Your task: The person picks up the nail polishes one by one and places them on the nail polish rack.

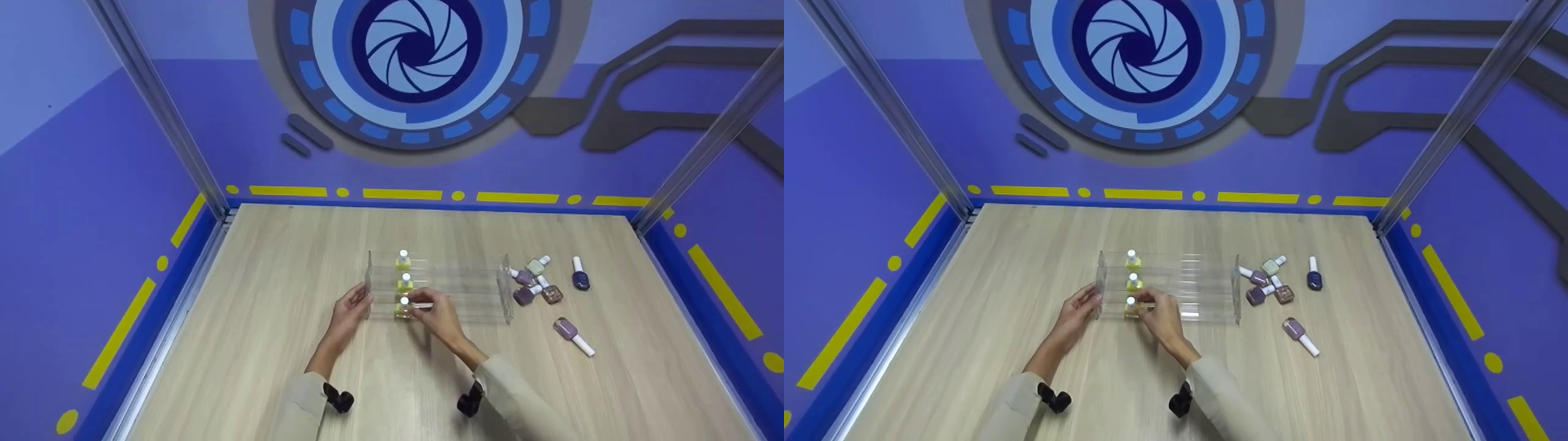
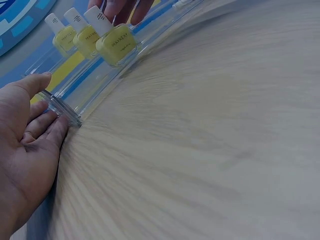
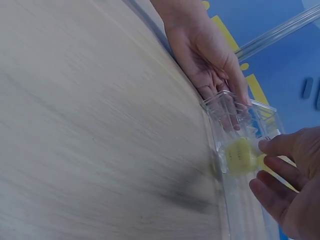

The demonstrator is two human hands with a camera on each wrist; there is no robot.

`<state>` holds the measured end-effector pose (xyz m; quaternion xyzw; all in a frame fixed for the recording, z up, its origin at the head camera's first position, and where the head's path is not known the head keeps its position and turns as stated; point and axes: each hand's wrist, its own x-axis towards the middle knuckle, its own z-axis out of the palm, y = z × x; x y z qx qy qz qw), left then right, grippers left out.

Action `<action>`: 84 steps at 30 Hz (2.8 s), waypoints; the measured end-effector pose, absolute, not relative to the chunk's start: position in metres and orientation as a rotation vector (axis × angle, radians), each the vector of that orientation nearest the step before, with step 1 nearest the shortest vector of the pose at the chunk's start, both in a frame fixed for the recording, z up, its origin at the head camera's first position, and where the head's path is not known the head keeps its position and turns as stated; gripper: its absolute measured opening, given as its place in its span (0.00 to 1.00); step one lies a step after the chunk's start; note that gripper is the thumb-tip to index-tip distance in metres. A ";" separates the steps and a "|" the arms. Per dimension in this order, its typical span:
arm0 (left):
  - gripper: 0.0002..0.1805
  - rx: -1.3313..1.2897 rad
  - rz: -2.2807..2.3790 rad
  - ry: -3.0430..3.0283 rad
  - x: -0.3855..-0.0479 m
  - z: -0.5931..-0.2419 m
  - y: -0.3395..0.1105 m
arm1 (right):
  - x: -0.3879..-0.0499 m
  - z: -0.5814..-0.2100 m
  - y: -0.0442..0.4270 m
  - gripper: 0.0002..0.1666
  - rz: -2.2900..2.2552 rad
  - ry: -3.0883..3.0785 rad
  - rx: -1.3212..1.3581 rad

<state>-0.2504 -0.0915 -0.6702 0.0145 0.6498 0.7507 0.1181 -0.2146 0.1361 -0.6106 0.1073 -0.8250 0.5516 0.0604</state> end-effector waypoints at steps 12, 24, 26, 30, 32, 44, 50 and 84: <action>0.30 0.027 2.194 1.910 -0.252 -0.669 -0.092 | -0.205 -0.600 0.173 0.05 1.531 -2.509 0.180; 0.29 0.046 2.195 1.907 -0.250 -0.670 -0.090 | -0.193 -0.588 0.230 0.07 1.490 -2.499 -0.063; 0.29 0.047 2.184 1.916 -0.250 -0.670 -0.089 | -0.190 -0.586 0.247 0.08 1.480 -2.498 -0.101; 0.29 0.047 2.173 1.926 -0.250 -0.670 -0.090 | -0.183 -0.587 0.283 0.09 1.445 -2.503 -0.193; 0.30 0.049 2.181 1.920 -0.251 -0.670 -0.091 | -0.178 -0.588 0.301 0.09 1.433 -2.511 -0.245; 0.31 0.080 2.164 1.933 -0.253 -0.670 -0.092 | -0.144 -0.596 0.376 0.34 1.329 -2.837 -0.632; 0.32 0.072 2.158 1.940 -0.252 -0.670 -0.092 | -0.134 -0.605 0.390 0.35 1.320 -2.897 -0.711; 0.29 0.062 2.174 1.943 -0.250 -0.672 -0.091 | -0.175 -0.623 0.403 0.24 0.970 -2.854 -0.831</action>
